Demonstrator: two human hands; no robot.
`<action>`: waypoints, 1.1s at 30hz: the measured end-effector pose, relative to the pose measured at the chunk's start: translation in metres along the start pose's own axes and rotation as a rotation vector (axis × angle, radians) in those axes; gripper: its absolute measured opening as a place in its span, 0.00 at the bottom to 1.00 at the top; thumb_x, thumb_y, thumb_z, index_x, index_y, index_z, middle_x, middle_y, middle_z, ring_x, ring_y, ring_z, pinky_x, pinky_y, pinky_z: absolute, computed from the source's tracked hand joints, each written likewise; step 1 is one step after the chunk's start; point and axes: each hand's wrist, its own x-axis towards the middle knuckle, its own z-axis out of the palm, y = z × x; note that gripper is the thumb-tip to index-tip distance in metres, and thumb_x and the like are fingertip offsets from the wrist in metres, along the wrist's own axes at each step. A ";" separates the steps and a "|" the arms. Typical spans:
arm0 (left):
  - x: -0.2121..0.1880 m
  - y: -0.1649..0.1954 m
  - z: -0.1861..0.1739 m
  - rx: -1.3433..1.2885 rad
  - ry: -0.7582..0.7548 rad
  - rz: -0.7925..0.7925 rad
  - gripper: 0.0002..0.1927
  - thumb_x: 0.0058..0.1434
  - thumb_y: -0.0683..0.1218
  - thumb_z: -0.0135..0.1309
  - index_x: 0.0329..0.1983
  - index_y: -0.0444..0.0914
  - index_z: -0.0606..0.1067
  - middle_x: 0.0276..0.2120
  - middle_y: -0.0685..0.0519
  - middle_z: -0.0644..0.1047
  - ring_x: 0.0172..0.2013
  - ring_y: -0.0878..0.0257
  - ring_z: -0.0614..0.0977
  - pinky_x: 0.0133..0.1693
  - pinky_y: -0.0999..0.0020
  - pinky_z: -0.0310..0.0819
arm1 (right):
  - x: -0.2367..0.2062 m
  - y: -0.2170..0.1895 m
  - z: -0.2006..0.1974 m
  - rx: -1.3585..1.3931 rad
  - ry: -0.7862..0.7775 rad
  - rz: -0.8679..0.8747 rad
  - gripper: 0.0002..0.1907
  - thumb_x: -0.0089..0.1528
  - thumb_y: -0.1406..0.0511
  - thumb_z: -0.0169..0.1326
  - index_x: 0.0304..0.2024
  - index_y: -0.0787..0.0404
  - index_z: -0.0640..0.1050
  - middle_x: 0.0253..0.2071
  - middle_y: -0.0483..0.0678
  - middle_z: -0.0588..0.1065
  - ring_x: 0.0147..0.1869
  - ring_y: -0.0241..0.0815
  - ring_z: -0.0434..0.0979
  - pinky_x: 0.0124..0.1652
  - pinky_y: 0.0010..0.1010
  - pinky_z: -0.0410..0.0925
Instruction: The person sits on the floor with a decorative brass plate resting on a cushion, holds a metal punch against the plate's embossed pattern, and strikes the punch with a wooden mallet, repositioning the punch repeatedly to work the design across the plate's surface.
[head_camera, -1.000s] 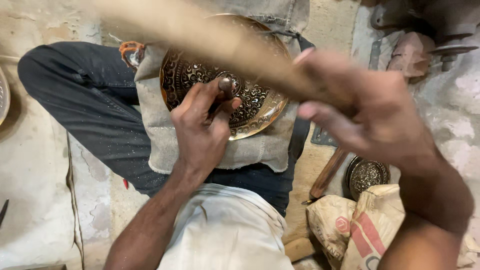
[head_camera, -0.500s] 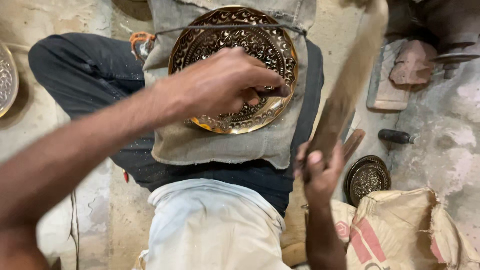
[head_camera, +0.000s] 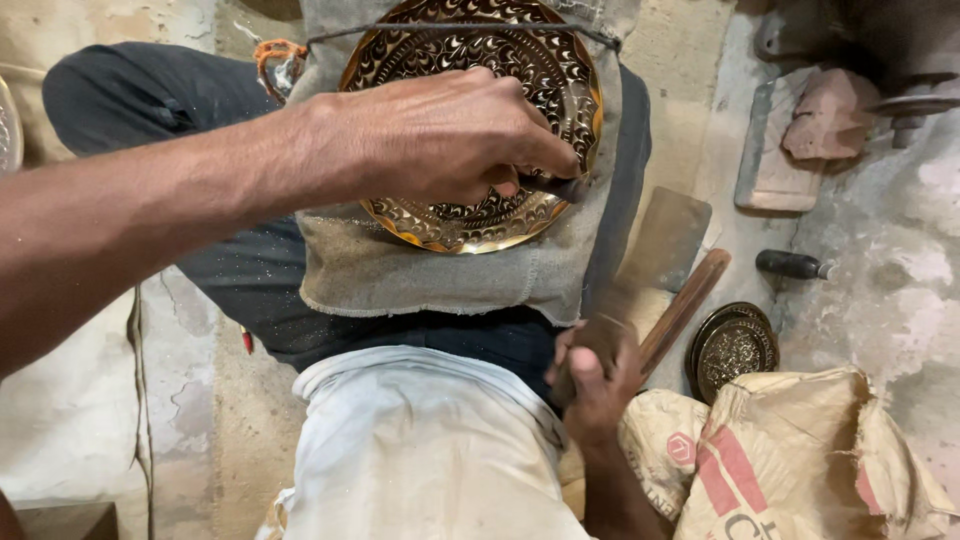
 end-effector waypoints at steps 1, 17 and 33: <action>-0.001 0.000 0.002 -0.003 0.036 0.014 0.14 0.54 0.39 0.63 0.43 0.31 0.76 0.32 0.42 0.82 0.36 0.43 0.84 0.35 0.46 0.75 | 0.001 -0.001 0.000 0.058 -0.047 -0.071 0.20 0.71 0.55 0.52 0.51 0.65 0.65 0.35 0.52 0.69 0.32 0.40 0.70 0.33 0.30 0.69; -0.026 -0.007 0.031 -0.078 0.372 -0.073 0.21 0.56 0.36 0.63 0.54 0.34 0.78 0.37 0.43 0.83 0.35 0.48 0.86 0.34 0.51 0.78 | 0.013 -0.023 -0.009 -0.267 -0.098 -0.153 0.21 0.77 0.54 0.54 0.52 0.67 0.68 0.39 0.51 0.73 0.39 0.39 0.73 0.41 0.31 0.71; -0.024 -0.004 0.027 -0.050 0.325 -0.066 0.21 0.56 0.37 0.63 0.55 0.36 0.79 0.38 0.42 0.83 0.35 0.49 0.85 0.35 0.52 0.79 | 0.009 -0.027 -0.002 -0.037 -0.006 -0.064 0.26 0.65 0.50 0.56 0.52 0.63 0.68 0.34 0.46 0.71 0.32 0.35 0.72 0.27 0.25 0.70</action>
